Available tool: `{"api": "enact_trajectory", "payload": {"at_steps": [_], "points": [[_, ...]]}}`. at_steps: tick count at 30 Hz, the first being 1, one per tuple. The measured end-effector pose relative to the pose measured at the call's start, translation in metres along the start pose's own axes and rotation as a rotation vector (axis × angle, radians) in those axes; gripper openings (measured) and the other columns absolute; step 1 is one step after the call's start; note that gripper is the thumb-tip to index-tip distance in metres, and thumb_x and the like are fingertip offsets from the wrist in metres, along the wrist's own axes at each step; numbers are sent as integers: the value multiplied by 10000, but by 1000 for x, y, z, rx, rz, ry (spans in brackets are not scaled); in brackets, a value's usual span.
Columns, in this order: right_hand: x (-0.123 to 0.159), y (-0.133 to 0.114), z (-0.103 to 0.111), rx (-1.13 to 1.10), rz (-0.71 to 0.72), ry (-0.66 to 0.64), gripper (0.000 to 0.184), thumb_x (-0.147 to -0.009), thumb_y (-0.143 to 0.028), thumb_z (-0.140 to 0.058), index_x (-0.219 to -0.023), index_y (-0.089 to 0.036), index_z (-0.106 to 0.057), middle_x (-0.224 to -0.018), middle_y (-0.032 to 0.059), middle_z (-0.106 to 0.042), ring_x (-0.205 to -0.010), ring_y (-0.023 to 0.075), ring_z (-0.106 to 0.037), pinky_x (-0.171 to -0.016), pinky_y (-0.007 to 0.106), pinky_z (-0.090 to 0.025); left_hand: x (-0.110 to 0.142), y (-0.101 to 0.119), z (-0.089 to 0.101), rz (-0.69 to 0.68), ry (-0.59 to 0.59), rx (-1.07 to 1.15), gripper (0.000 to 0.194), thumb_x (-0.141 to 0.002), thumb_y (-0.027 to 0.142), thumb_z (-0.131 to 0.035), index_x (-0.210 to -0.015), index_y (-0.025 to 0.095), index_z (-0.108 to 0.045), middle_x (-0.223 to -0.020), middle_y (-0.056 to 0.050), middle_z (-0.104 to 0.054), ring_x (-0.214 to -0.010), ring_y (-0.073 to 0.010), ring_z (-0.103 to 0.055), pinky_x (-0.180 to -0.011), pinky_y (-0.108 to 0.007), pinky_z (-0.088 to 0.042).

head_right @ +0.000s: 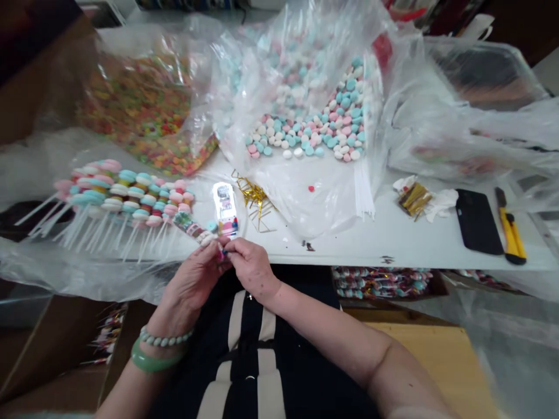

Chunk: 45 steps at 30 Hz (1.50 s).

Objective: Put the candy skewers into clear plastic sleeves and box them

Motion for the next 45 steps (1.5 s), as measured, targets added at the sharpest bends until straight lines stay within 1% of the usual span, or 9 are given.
{"api": "enact_trajectory", "payload": {"at_steps": [7, 10, 17, 21, 26, 32, 37, 41, 45], "points": [[6, -25, -14, 547, 447, 76, 301, -852, -265, -611, -1144, -191, -625, -1137, 125, -673, -1006, 258, -620, -890, 383, -502, 0, 11, 4, -157, 61, 93, 239, -683, 299, -846, -827, 134, -752, -818, -49, -723, -741, -150, -655, -684, -241, -520], [2, -38, -28, 828, 588, 22, 206, -900, -223, -530, -1025, -145, -673, -981, 157, -704, -911, 279, -633, -842, 411, -499, 5, 13, 5, -144, 47, 186, 201, -759, 303, -800, -870, 141, -759, -906, -58, -733, -857, -163, -669, -790, -246, -534], [-17, -32, -51, 126, 61, -252, 223, -884, -255, -530, -709, -160, -630, -519, -65, -519, -473, 96, -489, -444, 185, -413, 23, 24, 36, 17, -174, 159, 347, -766, 366, -810, -1044, 168, -752, -970, -91, -714, -830, -202, -668, -756, -316, -570], [-4, -18, -65, -224, -337, -487, 136, -857, -267, -557, -747, -190, -575, -559, -30, -549, -485, 124, -522, -491, 232, -454, 33, 26, 67, -33, -156, -39, 262, -753, 346, -822, -915, 150, -759, -1113, -137, -707, -859, -227, -674, -757, -321, -558], [5, -37, -62, 148, 55, -127, 234, -797, -286, -676, -1016, -215, -631, -1003, 51, -676, -964, 208, -625, -867, 338, -505, 35, 20, 87, -190, 38, -152, 263, -686, 353, -867, -750, 147, -716, -803, -69, -717, -710, -178, -649, -654, -250, -520], [-19, -34, -73, -210, -125, -148, 199, -801, -247, -628, -990, -214, -573, -893, -11, -674, -764, 160, -646, -682, 269, -512, 30, 1, 71, 22, -53, -254, 435, -676, 545, -802, -645, 156, -608, -500, 1, -546, -393, -126, -470, -394, -250, -397], [-52, -38, -56, 535, 168, -23, 140, -958, -321, -522, -971, -209, -605, -957, 39, -700, -916, 201, -643, -806, 332, -492, 23, 16, 85, -242, 341, -349, 364, -660, 468, -826, -721, 156, -648, -465, 61, -466, -371, -72, -369, -352, -187, -260], [-68, -37, -58, 1266, 506, -167, 135, -931, -190, -525, -995, -153, -638, -1023, 132, -674, -988, 273, -608, -802, 404, -475, 14, 28, 83, -152, 303, -178, 426, -551, 448, -879, -754, 144, -660, -468, 78, -454, -345, -47, -323, -326, -162, -205], [-78, -31, -64, 1407, 623, -223, 177, -938, -126, -479, -974, -134, -652, -950, 132, -657, -920, 261, -612, -768, 392, -477, 9, 39, 74, -88, 212, -109, 376, -569, 399, -867, -718, 146, -633, -480, 89, -412, -342, -30, -282, -313, -144, -212]]}}
Point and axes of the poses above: each hand's wrist, its own x-axis away from the middle knuckle, its own z-axis out of the back of the hand, y = z × x, the point moved 3 cm from there along -x, towards the middle knuckle
